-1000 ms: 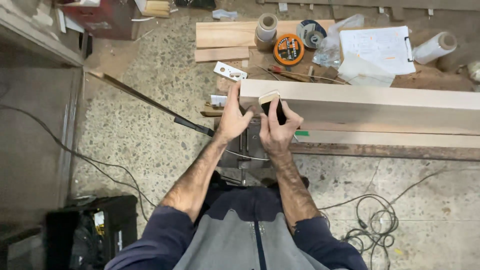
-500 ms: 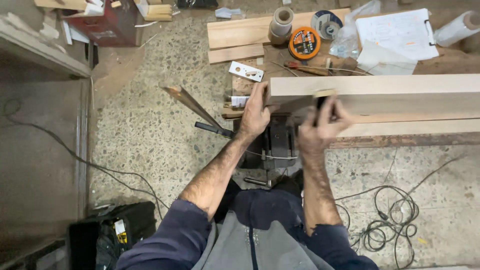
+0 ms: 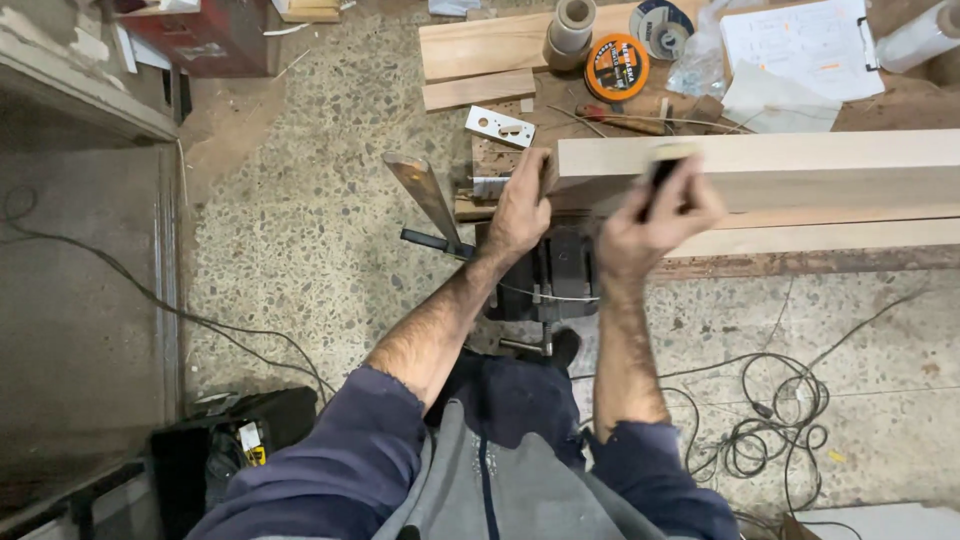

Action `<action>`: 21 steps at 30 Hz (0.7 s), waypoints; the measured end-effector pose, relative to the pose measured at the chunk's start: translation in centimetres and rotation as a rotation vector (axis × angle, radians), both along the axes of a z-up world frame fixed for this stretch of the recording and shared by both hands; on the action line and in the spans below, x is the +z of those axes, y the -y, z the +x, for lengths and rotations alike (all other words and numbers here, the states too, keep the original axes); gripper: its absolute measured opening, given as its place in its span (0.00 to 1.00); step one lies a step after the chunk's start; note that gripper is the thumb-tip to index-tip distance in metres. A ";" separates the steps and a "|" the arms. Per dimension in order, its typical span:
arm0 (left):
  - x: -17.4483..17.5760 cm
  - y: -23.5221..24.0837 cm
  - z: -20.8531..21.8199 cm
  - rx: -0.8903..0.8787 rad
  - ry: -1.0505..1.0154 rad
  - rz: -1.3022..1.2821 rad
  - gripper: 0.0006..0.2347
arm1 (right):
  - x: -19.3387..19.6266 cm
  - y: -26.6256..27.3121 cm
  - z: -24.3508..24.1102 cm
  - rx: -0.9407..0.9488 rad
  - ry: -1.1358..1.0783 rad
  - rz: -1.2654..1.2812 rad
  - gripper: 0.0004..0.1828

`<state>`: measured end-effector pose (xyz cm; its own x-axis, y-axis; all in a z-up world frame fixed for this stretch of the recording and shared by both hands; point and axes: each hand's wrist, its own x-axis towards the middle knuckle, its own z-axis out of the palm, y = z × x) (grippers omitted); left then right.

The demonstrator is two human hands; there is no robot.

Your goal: Sand the edges and surfaces of a long wooden plank using a sanding block.

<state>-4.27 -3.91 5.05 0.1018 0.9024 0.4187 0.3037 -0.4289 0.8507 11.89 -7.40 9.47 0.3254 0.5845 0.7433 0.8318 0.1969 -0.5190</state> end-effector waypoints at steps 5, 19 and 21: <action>1.6 0.0 -0.6 -0.055 0.021 -0.136 0.22 | -1.4 -1.5 -2.1 -0.034 -0.024 0.055 0.28; 0.8 -1.5 -1.0 -0.042 0.050 -0.120 0.21 | -1.1 -0.2 -3.9 -0.101 0.037 -0.065 0.29; 1.6 -1.2 -1.4 -0.053 0.026 -0.185 0.14 | -2.5 2.5 -7.7 0.194 0.128 -0.054 0.26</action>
